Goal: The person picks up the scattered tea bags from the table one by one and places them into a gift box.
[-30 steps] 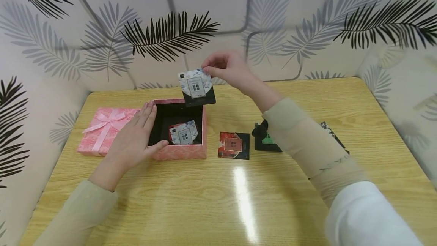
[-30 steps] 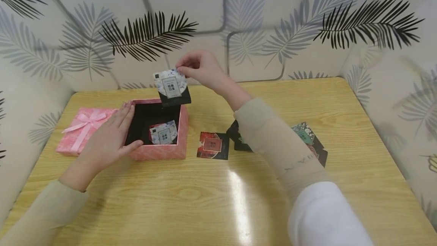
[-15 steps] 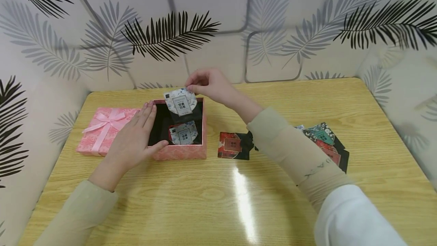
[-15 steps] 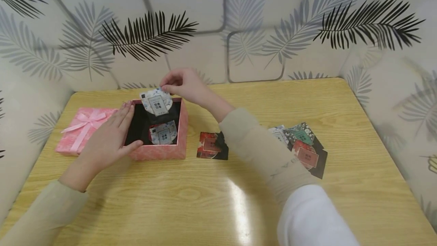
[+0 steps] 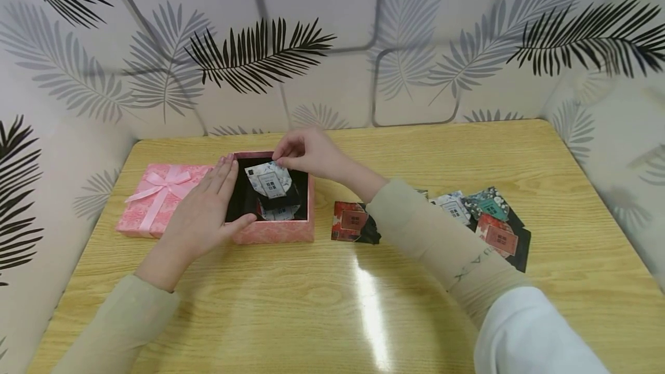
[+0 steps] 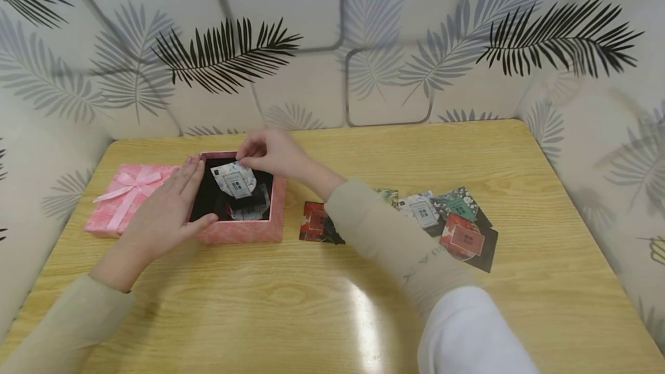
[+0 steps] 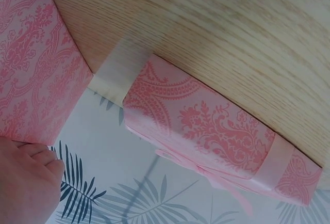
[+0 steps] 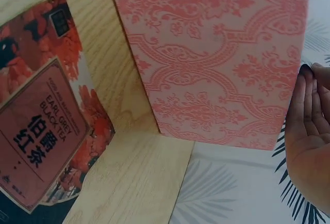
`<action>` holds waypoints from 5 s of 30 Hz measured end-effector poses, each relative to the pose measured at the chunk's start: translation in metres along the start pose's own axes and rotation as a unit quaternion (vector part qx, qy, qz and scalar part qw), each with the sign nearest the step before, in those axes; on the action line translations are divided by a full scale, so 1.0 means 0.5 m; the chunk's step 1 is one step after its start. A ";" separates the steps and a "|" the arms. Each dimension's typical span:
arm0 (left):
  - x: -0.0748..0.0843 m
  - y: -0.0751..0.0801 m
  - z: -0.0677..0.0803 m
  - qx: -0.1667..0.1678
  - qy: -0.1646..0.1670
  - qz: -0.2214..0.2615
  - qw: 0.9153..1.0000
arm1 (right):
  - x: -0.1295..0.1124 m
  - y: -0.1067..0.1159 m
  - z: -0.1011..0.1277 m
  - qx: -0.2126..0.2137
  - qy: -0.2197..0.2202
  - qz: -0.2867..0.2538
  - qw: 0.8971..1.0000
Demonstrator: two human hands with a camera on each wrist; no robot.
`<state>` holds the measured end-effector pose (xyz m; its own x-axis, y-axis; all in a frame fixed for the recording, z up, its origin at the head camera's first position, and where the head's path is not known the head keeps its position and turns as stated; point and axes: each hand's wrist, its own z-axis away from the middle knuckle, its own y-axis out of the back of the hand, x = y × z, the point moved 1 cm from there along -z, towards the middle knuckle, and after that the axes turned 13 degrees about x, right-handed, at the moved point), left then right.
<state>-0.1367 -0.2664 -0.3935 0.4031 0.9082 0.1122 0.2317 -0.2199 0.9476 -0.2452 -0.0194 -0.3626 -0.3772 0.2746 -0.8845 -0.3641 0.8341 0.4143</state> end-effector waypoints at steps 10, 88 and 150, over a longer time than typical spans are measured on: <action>0.001 0.000 0.001 0.000 -0.003 0.000 1.000 | 0.005 -0.017 0.010 -0.018 0.030 0.065 0.997; 0.000 0.004 -0.003 -0.013 0.009 -0.003 1.000 | 0.093 0.133 0.074 -0.026 0.001 0.129 0.991; 0.000 0.004 -0.001 -0.022 0.012 -0.005 1.000 | 0.165 0.088 0.145 -0.181 0.039 0.245 0.952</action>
<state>-0.1367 -0.2666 -0.3915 0.3801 0.9185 0.1093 0.1962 -0.1956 0.9609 -0.2307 0.0747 -0.4326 -0.6344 0.5394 -0.5537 -0.3923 0.3926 0.8319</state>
